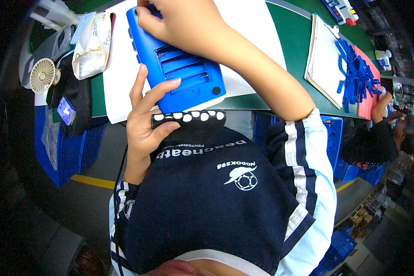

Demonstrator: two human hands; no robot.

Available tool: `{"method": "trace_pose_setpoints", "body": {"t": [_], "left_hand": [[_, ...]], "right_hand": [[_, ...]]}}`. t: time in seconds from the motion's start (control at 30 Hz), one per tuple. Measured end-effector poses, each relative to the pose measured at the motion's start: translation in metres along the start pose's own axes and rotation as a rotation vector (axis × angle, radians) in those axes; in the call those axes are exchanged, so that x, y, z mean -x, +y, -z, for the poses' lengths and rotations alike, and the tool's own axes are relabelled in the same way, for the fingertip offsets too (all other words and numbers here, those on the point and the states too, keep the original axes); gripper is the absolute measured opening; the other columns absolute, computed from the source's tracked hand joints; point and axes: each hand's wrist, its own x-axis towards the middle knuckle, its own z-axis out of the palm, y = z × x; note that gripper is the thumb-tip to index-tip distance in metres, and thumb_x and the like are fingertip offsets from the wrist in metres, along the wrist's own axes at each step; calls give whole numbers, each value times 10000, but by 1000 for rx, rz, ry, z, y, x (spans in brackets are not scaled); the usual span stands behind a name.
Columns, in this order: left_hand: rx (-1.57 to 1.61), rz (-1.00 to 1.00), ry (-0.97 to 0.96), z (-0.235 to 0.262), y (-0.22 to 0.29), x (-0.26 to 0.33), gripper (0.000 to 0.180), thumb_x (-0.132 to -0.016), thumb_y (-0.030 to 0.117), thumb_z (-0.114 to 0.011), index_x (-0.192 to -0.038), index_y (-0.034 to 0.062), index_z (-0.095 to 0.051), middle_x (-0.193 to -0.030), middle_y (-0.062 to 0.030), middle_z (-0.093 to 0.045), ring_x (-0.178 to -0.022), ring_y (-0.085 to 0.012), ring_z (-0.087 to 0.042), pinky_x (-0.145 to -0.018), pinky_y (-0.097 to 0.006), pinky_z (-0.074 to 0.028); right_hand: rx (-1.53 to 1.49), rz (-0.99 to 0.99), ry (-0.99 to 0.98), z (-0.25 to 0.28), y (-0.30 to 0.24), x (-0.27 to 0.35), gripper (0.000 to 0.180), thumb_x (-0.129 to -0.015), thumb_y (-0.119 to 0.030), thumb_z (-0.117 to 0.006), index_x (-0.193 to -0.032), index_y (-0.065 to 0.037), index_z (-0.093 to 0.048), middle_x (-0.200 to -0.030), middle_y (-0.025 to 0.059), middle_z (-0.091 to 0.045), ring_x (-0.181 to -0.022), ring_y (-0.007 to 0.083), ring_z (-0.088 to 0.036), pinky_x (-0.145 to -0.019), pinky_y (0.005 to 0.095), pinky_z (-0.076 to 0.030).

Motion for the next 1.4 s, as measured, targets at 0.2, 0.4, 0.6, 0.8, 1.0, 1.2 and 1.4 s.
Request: {"method": "trace_pose_setpoints", "body": {"t": [0.2,0.4,0.6,0.8,1.0,1.2,1.4], "left_hand": [[44,69,-5,-2,5,-1,389,-706,366,-667,-584,2,-605,-1158,-46,-597,-1313,-292,-254,-976,-442,-200],[-4,36,29,-1,3,-2,388,-725,385,-651,-603,18,-623,-1140,-33,-608,-1308,-284,-269,-974,-446,-193],[59,98,93,-6,10,-3,416,-755,424,-614,-850,24,-675,-1112,-8,-615,-1294,-279,-290,-972,-424,-195],[79,102,117,-11,10,-6,523,-783,470,-574,-1047,21,-617,-1099,-8,-618,-1299,-263,-283,-979,-405,-188],[42,52,143,-15,7,-7,533,-780,481,-569,-1015,6,-626,-1107,-21,-612,-1296,-261,-282,-979,-413,-182],[-67,-11,74,-11,4,-6,502,-753,495,-570,-822,8,-669,-1173,-22,-586,-1306,-285,-265,-983,-442,-171],[-135,-60,-1,-7,0,-7,508,-711,481,-611,-506,19,-564,-1243,-47,-547,-1320,-301,-245,-994,-485,-142]], "right_hand": [[282,289,68,-2,2,6,148,-762,-192,-586,-810,-53,-579,-948,56,-606,-855,214,-574,-622,332,-471],[98,287,94,-10,11,33,161,-730,-114,-657,-881,-75,-620,-1082,119,-574,-969,260,-529,-828,341,-410],[-291,108,-360,23,-11,83,251,-641,-114,-697,-836,-63,-546,-997,90,-484,-932,278,-459,-790,359,-359],[-389,45,-268,9,-17,96,214,-690,-98,-681,-863,-74,-556,-933,80,-465,-874,259,-450,-769,329,-353],[-329,43,-244,7,-21,96,185,-688,-94,-674,-812,-69,-540,-914,76,-462,-852,257,-448,-737,341,-356],[-364,-17,-301,19,-21,94,183,-673,-40,-682,-803,-66,-556,-901,81,-457,-872,258,-455,-767,328,-368],[-572,-245,-176,2,-8,101,134,-682,-70,-695,-758,-59,-585,-862,68,-474,-859,236,-453,-770,317,-363]]}}
